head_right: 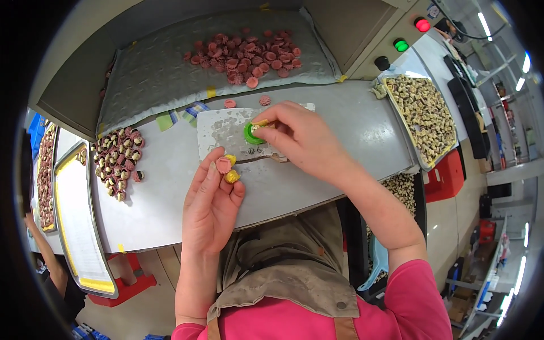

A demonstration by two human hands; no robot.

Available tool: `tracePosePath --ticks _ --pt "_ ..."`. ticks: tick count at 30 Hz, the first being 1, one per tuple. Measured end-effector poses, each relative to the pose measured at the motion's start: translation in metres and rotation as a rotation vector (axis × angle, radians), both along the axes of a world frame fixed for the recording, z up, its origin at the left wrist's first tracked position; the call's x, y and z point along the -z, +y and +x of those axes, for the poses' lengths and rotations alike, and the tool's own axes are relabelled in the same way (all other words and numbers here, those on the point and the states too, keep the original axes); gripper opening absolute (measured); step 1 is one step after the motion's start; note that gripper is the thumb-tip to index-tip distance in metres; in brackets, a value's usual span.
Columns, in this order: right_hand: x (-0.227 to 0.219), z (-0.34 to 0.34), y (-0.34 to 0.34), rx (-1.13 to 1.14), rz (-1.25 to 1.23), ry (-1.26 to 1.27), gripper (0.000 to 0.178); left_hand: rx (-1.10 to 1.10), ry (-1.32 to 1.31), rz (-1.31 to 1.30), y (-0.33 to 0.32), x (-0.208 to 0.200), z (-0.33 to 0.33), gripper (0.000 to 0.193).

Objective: Assembling small plastic parts by inserting a yellow component into a brown shell at a factory workbench.

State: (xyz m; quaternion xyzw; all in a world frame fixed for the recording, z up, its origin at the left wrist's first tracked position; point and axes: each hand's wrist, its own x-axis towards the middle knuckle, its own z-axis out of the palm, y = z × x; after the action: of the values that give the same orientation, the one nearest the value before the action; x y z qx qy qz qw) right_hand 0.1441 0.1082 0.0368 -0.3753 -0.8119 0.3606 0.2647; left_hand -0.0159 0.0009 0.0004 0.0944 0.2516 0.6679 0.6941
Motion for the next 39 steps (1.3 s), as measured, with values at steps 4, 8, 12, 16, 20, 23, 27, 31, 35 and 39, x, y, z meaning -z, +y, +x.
tracePosePath --ticks 4,8,12,16,20,23,27,31,35,39 --pt "-0.005 -0.005 -0.018 -0.014 -0.536 0.361 0.017 0.029 0.025 0.020 -0.003 0.002 -0.003 0.032" --pt "-0.002 -0.016 -0.037 -0.070 -0.530 0.459 0.018 0.055 0.020 0.069 -0.005 0.002 -0.003 0.031" --pt "-0.002 -0.022 -0.039 -0.103 -0.266 0.342 0.018 0.047 -0.005 0.087 -0.006 0.007 -0.006 0.031" --pt "0.000 -0.023 -0.039 -0.158 0.132 0.175 0.020 0.042 -0.011 0.069 -0.006 0.005 -0.005 0.029" --pt "0.004 -0.026 -0.040 -0.179 0.305 0.172 0.021 0.036 0.020 0.072 -0.006 0.005 -0.003 0.028" --pt "0.009 -0.029 -0.043 -0.158 0.357 0.193 0.022 0.012 0.017 0.060 -0.006 0.004 -0.002 0.028" --pt "0.013 -0.033 -0.048 -0.077 0.445 0.204 0.023 -0.004 0.022 0.103 -0.006 0.007 0.000 0.027" --pt "0.015 -0.035 -0.054 -0.014 0.478 0.163 0.024 -0.057 0.075 0.109 -0.007 0.005 0.001 0.027" --pt "0.015 -0.034 -0.058 0.022 0.438 0.181 0.023 -0.135 0.187 0.154 -0.008 0.008 0.005 0.026" --pt "0.013 -0.025 -0.054 -0.034 0.249 0.235 0.020 -0.082 0.196 0.120 -0.010 0.003 0.004 0.026"
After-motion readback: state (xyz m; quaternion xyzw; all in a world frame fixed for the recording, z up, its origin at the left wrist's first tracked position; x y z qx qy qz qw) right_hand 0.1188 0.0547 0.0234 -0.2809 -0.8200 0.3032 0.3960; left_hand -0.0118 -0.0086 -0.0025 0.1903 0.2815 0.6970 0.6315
